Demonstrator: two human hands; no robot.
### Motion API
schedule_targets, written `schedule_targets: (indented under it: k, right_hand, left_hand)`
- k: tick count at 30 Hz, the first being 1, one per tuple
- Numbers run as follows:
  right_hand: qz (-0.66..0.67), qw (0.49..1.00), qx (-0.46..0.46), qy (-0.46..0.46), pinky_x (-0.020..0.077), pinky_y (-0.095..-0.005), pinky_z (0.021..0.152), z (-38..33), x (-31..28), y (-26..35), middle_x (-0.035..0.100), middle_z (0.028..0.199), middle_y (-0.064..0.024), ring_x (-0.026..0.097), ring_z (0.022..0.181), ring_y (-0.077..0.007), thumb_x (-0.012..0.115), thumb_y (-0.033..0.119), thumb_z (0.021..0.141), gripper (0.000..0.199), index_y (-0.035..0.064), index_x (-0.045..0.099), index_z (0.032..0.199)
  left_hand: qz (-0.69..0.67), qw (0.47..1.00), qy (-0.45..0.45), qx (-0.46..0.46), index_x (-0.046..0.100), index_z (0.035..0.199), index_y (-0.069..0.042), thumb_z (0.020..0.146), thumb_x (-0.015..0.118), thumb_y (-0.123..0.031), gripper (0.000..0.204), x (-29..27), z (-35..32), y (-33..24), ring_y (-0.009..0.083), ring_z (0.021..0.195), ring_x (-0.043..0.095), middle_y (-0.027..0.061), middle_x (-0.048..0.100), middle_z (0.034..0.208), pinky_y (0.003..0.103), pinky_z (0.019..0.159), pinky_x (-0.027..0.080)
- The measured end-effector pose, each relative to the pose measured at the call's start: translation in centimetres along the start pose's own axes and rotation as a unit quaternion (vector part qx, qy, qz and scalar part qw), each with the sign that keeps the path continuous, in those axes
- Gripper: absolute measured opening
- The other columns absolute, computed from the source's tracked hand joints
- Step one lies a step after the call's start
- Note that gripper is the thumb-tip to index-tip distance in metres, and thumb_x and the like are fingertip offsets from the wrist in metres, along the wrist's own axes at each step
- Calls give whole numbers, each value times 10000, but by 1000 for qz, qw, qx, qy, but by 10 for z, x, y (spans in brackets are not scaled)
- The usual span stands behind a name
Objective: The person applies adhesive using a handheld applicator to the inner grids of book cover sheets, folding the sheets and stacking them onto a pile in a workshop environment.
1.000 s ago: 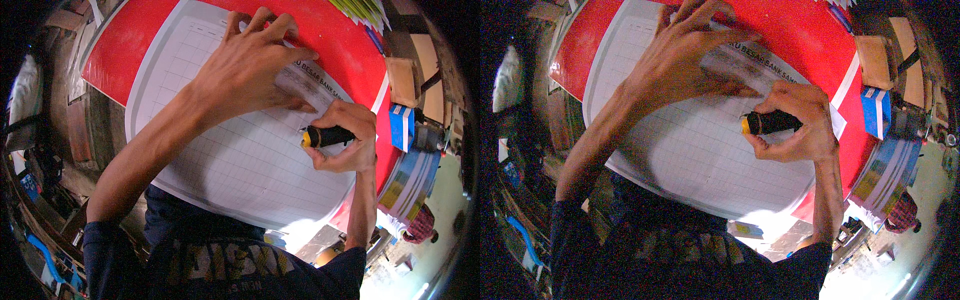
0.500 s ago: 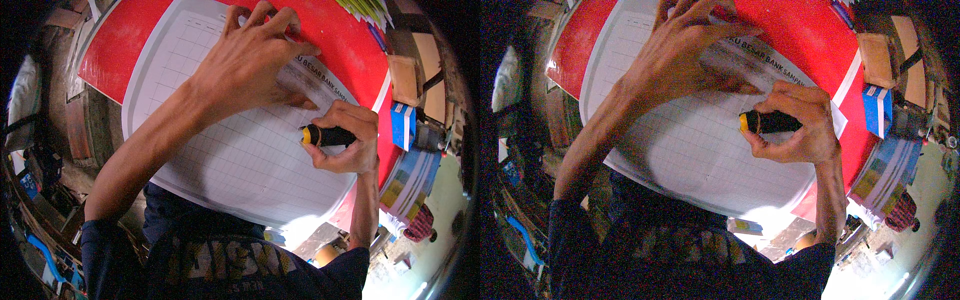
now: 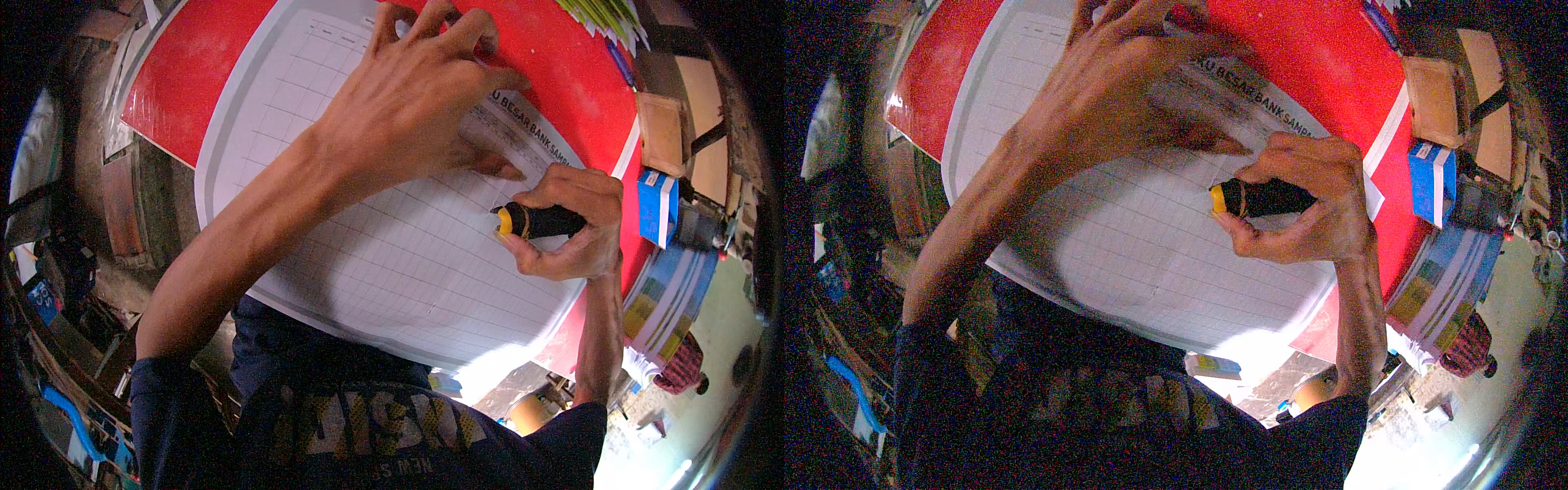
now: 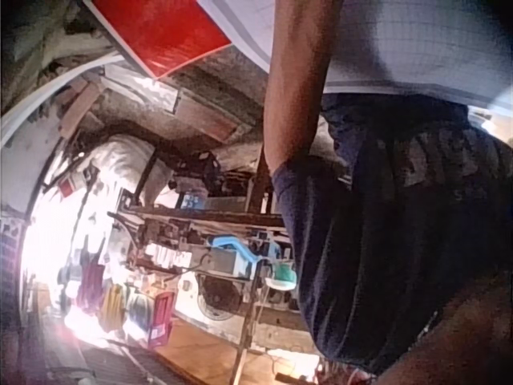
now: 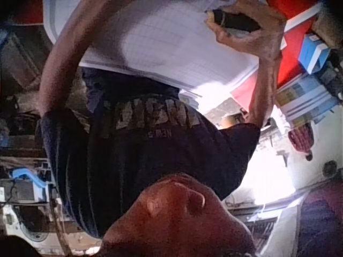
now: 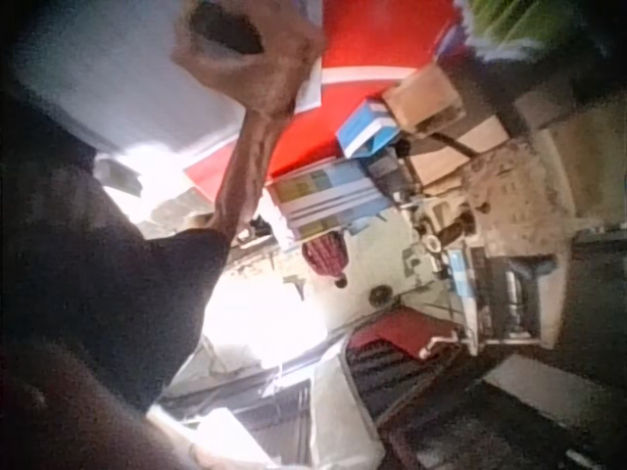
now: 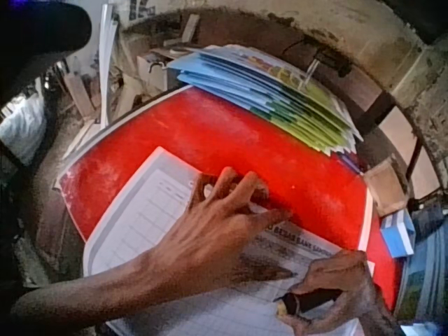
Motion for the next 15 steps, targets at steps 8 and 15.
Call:
schedule_targets:
  k: [8, 15]
  right_hand:
    - [-10, 999, -24, -45, 508, -288, 522, -10, 1, -3, 681, 676, -71, 650, 558, -195, 865, 172, 571, 306, 36, 723, 805]
    - [-36, 998, -40, 26, 470, -294, 537, -18, 5, 46, 662, 684, -18, 612, 567, -169, 898, 274, 580, 377, 63, 728, 841]
  left_hand:
    - [-80, 996, 48, -8, 624, 1432, -184, 824, 830, -487, 710, -9, 3, -4, 327, 1326, 367, 128, 452, 1364, 681, 1131, 236]
    - [72, 996, -42, 26, 554, 1506, -210, 859, 787, -505, 748, 20, -1, 0, 311, 1319, 381, 112, 433, 1398, 643, 1164, 223]
Point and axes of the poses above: each hand's wrist, its own z-axis towards the middle knuckle, its own x-axis out of the palm, y = z × x, the point moved 5 cm from there along z, towards the middle knuckle
